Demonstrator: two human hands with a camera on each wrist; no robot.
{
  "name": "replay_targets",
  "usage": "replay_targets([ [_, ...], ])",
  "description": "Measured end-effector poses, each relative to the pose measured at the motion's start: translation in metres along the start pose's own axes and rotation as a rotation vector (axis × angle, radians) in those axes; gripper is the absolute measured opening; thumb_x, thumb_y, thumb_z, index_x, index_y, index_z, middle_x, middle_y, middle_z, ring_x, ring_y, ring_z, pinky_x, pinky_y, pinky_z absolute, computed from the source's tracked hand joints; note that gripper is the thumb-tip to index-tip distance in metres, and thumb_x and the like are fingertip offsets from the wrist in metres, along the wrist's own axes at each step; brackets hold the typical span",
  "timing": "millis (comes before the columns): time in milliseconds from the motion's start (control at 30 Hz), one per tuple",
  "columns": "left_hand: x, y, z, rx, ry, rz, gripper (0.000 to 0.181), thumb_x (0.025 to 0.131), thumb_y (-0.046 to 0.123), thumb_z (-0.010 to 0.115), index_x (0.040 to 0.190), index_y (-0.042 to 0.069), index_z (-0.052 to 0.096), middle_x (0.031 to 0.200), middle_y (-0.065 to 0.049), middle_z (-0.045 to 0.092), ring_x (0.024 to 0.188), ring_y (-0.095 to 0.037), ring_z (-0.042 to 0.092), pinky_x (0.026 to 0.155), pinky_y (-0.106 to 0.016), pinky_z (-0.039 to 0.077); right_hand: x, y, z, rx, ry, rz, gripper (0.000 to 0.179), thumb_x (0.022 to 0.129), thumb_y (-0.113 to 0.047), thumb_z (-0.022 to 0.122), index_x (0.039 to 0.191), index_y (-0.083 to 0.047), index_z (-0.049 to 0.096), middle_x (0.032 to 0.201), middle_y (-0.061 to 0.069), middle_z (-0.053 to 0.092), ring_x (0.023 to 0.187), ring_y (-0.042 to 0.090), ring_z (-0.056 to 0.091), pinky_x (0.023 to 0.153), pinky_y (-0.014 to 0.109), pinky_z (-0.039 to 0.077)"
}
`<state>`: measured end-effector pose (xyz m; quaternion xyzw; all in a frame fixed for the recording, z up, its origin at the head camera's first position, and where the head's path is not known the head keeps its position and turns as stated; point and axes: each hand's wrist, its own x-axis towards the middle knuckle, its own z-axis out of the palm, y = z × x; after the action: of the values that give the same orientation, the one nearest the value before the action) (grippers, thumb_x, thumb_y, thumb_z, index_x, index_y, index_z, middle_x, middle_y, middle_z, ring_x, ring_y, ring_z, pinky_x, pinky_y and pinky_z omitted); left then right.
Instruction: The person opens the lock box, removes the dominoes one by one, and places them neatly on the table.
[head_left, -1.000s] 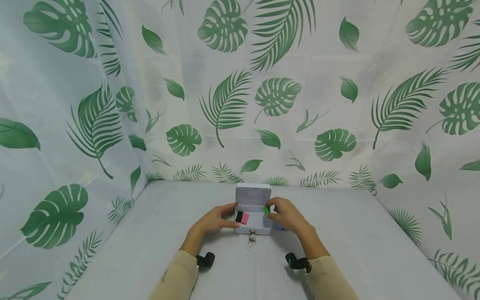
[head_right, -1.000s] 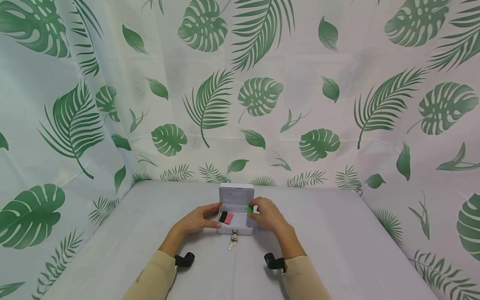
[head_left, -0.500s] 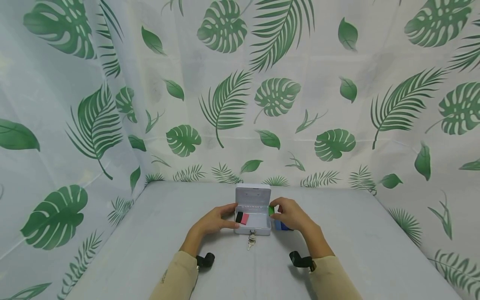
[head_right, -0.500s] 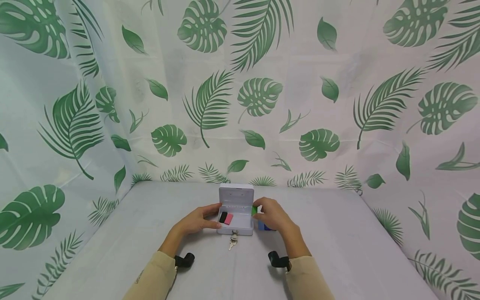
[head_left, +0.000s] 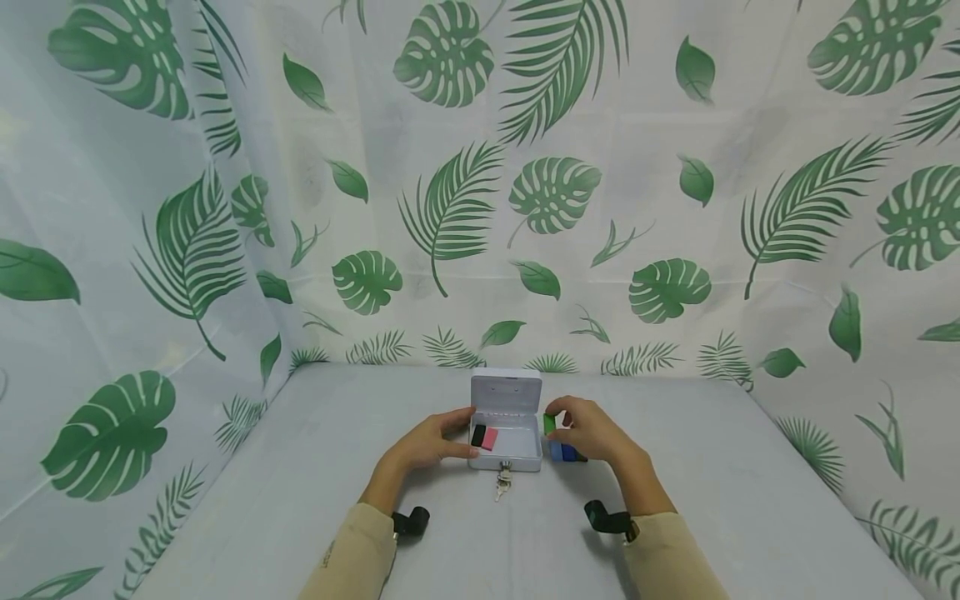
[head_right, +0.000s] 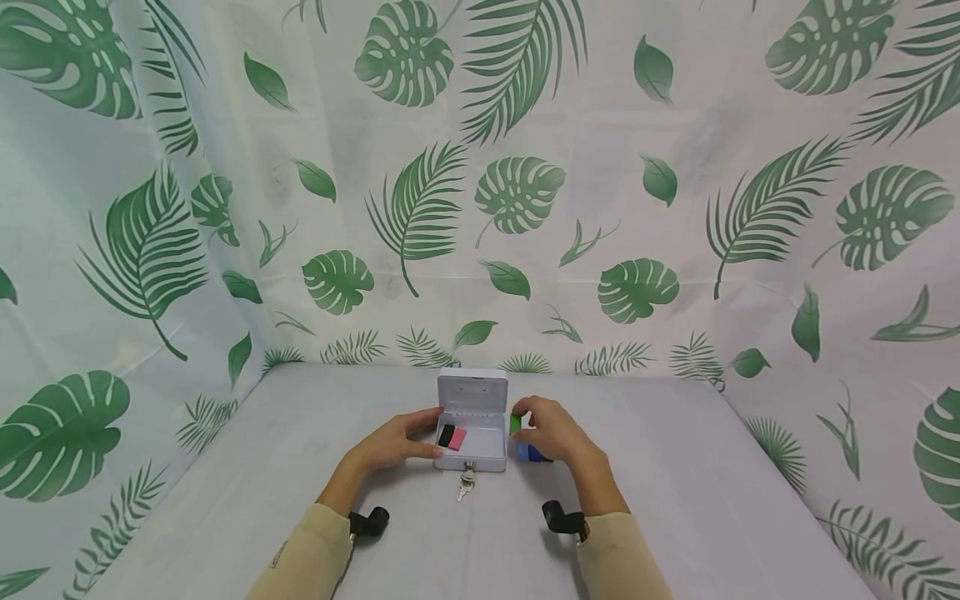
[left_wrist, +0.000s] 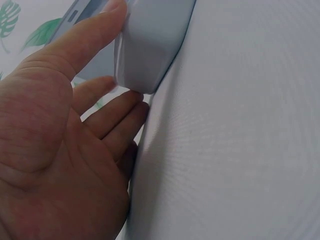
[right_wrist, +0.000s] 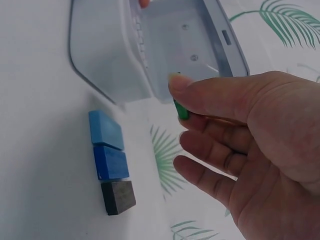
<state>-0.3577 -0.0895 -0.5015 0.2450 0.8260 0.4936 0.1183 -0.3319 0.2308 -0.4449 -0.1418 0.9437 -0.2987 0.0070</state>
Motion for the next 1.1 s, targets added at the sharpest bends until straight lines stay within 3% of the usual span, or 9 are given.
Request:
replay_targets([
  [400,-0.001,0.001,0.000,-0.011,-0.002,0.010,0.087,0.086,0.034,0.087,0.159,0.014,0.044,0.161,-0.006,0.048,0.153,-0.028,0.041,0.128,-0.053,0.027,-0.004,0.007,-0.005,-0.007,0.003,-0.016,0.034,0.090,-0.012,0.081,0.122,-0.006,0.070,0.107,0.006,0.070,0.092,0.020,0.059,0.073,0.033,0.051],
  [633,0.000,-0.001,0.000,-0.004,0.002,0.007,0.087,0.086,0.035,0.087,0.159,0.014,0.044,0.162,-0.006,0.048,0.153,-0.027,0.041,0.128,-0.052,0.027,-0.005,0.010,-0.006,-0.001,0.004,0.013,0.035,0.090,-0.012,0.081,0.123,-0.007,0.070,0.107,0.007,0.069,0.093,0.021,0.058,0.073,0.034,0.053],
  [867,0.001,-0.002,0.000,-0.004,0.004,0.003,0.087,0.086,0.035,0.087,0.159,0.014,0.044,0.162,-0.005,0.048,0.153,-0.027,0.041,0.128,-0.052,0.027,-0.005,0.013,-0.009,0.012,0.001,0.037,0.034,0.090,-0.011,0.080,0.123,-0.006,0.070,0.096,0.007,0.065,0.083,0.020,0.056,0.065,0.032,0.048],
  [1100,0.000,-0.002,0.001,0.001,0.005,0.006,0.087,0.086,0.036,0.087,0.159,0.015,0.044,0.162,-0.005,0.047,0.153,-0.027,0.041,0.128,-0.052,0.027,-0.006,0.021,-0.013,0.005,0.005,0.055,0.034,0.091,-0.010,0.078,0.123,-0.005,0.069,0.100,0.009,0.066,0.085,0.022,0.055,0.066,0.032,0.048],
])
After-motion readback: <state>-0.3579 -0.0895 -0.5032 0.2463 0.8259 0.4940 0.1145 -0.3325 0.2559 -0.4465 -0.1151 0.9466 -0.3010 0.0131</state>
